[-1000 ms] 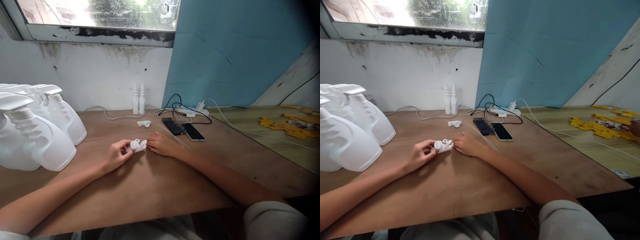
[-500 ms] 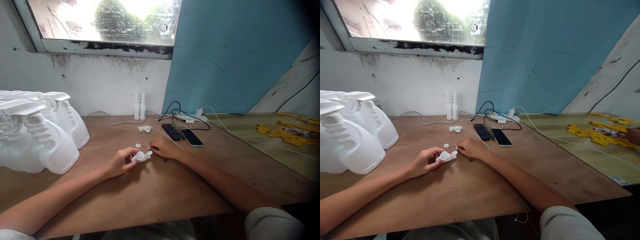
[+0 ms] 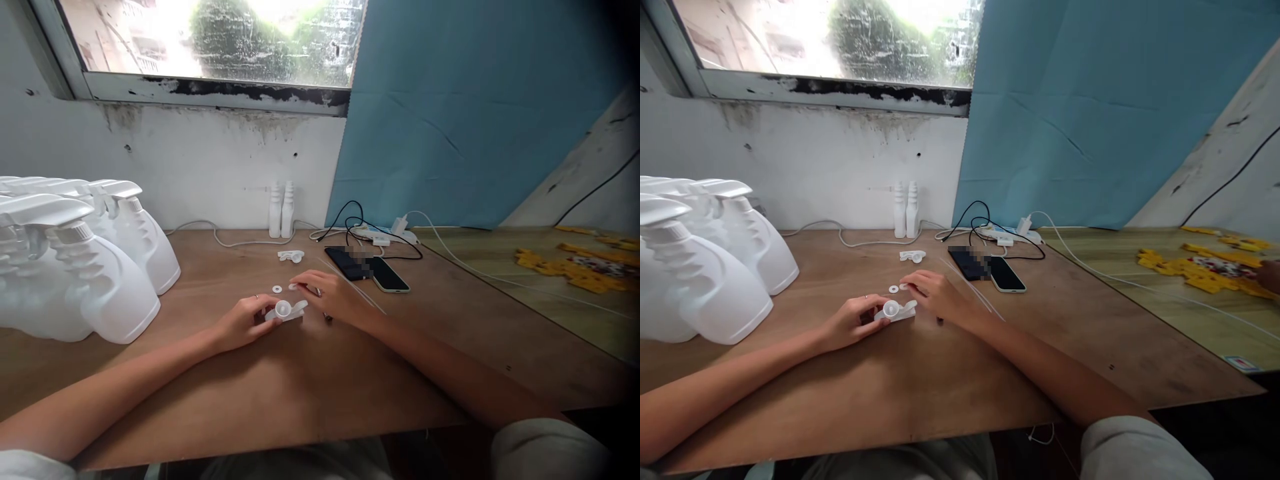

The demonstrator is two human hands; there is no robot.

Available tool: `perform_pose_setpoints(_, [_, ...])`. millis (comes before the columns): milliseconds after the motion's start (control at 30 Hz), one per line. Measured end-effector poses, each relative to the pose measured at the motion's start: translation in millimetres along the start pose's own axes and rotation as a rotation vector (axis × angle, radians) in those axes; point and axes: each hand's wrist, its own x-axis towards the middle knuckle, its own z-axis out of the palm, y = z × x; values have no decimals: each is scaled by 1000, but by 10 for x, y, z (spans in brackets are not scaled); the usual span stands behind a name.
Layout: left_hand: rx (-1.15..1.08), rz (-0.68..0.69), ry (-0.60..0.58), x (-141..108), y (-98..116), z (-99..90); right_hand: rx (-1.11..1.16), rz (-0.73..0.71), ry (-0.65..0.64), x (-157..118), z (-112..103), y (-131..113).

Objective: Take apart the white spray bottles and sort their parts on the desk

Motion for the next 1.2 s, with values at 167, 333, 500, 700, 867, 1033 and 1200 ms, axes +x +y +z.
perform_pose_setpoints(167, [10,47,-22,-2,18,-4,135,-191,49,-1,40,-205])
perform_pose_setpoints(333, [-42,9,-18,0,8,3,141,-250,46,-25,97,-202])
perform_pose_setpoints(500, [-94,-7,-27,-10,-38,12,182,-209,-12,-27,61,-231])
perform_pose_setpoints(700, [-123,-48,-28,-13,-8,10,178,-180,-55,-57,53,-211])
perform_pose_setpoints(867, [-107,-38,-5,-17,-7,19,74,-209,-84,-75,70,-171])
perform_pose_setpoints(1033, [-18,-17,-20,-20,-17,15,13,-257,-85,-77,80,-155])
perform_pose_setpoints(1200, [70,40,-49,-18,-28,8,25,-256,-87,-73,86,-157])
